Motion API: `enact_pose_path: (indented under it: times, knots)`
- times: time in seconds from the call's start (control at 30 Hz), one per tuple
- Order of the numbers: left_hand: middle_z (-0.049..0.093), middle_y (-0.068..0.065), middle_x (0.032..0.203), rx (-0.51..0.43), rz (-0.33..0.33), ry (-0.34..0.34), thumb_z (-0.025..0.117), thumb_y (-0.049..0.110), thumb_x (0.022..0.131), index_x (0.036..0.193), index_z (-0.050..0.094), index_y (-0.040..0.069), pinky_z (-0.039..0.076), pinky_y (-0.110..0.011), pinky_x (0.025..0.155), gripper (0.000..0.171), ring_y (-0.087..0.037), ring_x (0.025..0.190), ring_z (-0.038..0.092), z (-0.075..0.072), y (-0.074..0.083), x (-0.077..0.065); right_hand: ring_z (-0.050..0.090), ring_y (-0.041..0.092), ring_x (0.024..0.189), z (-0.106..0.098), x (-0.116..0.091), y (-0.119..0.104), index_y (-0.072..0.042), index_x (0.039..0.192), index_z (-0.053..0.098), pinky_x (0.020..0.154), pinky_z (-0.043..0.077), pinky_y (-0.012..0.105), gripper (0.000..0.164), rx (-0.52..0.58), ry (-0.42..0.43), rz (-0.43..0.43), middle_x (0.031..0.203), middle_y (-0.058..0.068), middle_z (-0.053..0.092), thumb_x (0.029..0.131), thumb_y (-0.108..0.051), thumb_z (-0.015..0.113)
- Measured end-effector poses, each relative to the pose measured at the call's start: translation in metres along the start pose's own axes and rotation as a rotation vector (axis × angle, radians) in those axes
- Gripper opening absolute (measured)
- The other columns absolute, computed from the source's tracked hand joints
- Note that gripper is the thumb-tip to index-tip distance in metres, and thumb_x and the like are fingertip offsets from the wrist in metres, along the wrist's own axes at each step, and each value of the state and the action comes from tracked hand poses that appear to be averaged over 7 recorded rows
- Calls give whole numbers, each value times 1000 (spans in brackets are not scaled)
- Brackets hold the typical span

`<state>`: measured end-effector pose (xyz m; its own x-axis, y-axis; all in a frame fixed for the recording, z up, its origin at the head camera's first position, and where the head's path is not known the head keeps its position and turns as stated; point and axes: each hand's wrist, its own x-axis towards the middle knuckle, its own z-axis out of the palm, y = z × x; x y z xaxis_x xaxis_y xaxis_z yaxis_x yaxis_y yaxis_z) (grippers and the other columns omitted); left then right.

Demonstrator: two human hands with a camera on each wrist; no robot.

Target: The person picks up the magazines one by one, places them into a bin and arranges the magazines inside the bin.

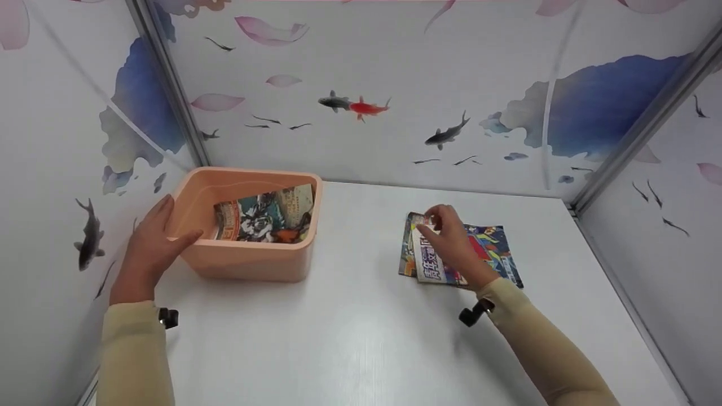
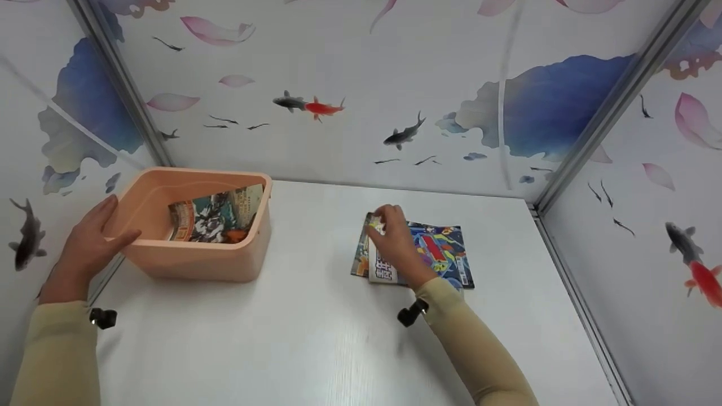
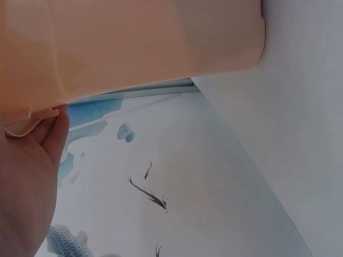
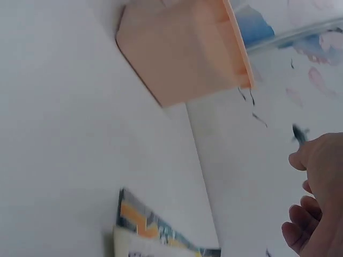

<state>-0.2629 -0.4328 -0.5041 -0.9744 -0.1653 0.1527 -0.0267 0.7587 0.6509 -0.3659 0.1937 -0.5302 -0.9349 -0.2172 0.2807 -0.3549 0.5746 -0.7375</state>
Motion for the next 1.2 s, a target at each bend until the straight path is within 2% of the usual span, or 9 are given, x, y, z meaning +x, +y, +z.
enact_pose_path:
  times: [0.23,0.43,0.6,0.8,0.97,1.1,1.2]
  knots:
    - [13,-14,185,-30,15,28,76,68,97,179,12,17,28,-80,123,117,-53,162,27,-5,0,0,56,37,106,-36,-16,57,-1,134,61,85,47,43,36,-119,41,102,118,20,55,107,-21,76]
    - [12,-14,185,-38,7,14,75,68,97,179,10,16,28,-80,123,117,-53,163,25,-4,-2,-2,53,38,114,-66,-26,91,4,138,56,96,50,51,45,-113,92,204,129,25,54,108,-24,74]
    - [10,-13,186,-45,-2,6,75,69,97,179,9,17,28,-81,123,117,-53,163,25,-3,-1,-3,51,45,127,-87,-32,113,5,148,50,110,50,62,63,-176,102,275,140,31,49,106,-33,77]
    - [11,-14,185,-24,6,7,73,69,98,179,10,16,29,-81,122,115,-54,162,26,-3,0,-3,37,57,143,-102,-40,136,3,165,32,118,41,75,94,-254,27,376,156,40,33,103,-52,77]
    - [13,-16,185,-9,32,14,73,69,98,179,12,13,27,-81,123,115,-53,163,24,-3,0,-2,25,63,149,-106,-46,152,1,172,21,120,34,80,114,-276,-43,449,162,45,22,98,-65,77]
    - [14,-17,184,2,43,14,73,68,98,179,13,11,25,-81,124,115,-53,164,23,-2,0,-1,24,65,149,-107,-47,161,-2,174,17,121,32,81,123,-282,-85,480,164,47,20,93,-69,79]
    - [16,-19,184,14,55,18,74,67,98,178,14,10,24,-81,125,115,-53,164,22,-2,-1,0,26,65,148,-108,-47,166,-2,176,13,121,31,81,124,-278,-127,472,162,48,21,94,-69,79]
